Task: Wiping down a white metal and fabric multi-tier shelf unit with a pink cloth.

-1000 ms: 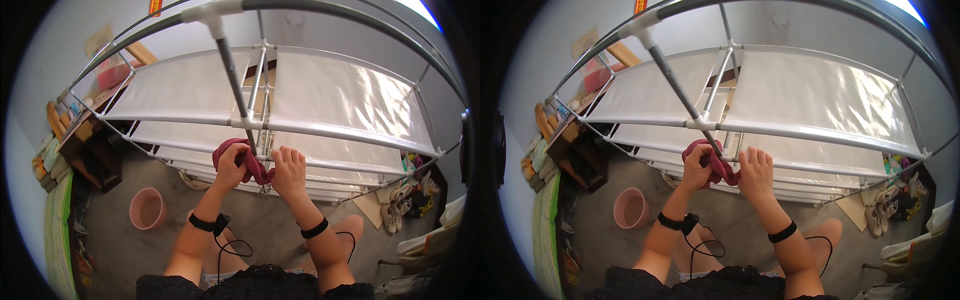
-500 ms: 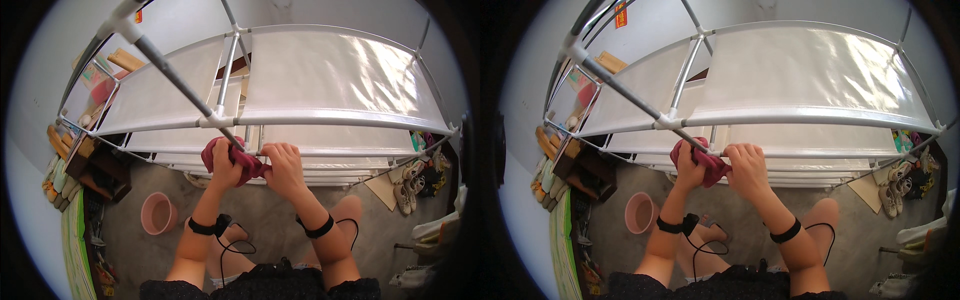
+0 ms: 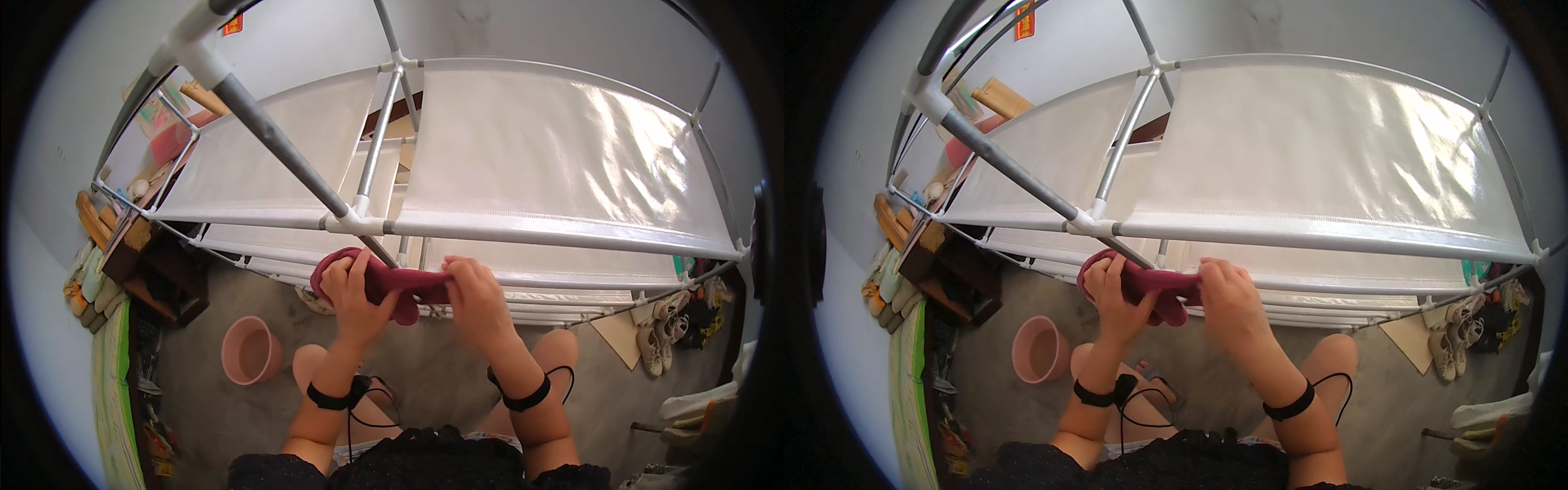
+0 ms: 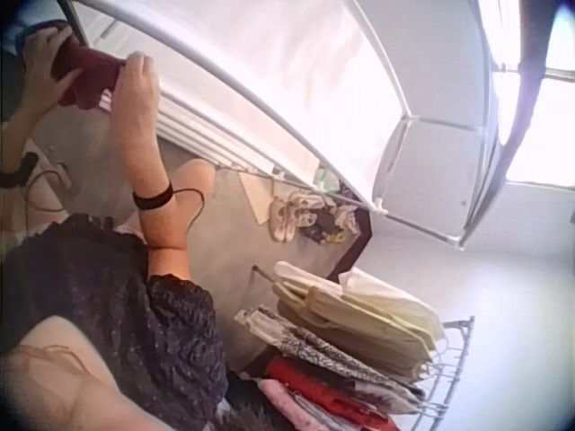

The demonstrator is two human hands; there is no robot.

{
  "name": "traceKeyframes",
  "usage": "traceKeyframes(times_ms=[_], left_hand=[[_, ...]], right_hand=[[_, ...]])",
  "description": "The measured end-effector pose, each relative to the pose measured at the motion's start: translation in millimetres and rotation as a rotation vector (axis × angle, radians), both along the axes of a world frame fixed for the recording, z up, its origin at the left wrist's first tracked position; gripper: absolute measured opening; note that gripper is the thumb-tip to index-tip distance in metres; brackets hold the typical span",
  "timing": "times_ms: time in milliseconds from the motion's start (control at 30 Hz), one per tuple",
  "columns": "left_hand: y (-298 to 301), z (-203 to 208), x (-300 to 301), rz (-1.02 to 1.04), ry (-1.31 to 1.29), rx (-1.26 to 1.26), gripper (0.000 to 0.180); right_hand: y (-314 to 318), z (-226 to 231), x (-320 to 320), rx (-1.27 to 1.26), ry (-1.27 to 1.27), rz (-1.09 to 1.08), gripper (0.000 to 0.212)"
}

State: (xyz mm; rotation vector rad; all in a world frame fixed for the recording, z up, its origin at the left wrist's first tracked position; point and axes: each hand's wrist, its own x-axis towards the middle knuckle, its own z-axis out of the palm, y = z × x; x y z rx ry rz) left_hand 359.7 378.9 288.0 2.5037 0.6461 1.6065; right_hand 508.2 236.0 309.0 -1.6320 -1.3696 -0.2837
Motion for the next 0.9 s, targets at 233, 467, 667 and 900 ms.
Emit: traceKeyframes(times_ms=[233, 467, 667, 900], left_hand=[[30.4, -13.5, -21.6, 0.145, 0.07, 0.124, 0.049], [37.9, -28.1, -43.1, 0.089, -0.086, -0.152, 0.043], [14.6, -0.9, -19.0, -0.282, -0.049, 0.006, 0.044], [6.9, -8.4, -5.2, -0.266, 0.024, -0.011, 0.049]], right_hand=[[8.3, 4.0, 2.3, 0.099, 0.282, -0.187, 0.01], [15.3, 13.5, -3.9, 0.285, 0.438, -0.318, 0.02], [14.2, 14.6, 0.6, 0.194, 0.248, -0.316, 0.007], [41.0, 26.8, -12.3, 0.048, 0.271, -0.251, 0.014]])
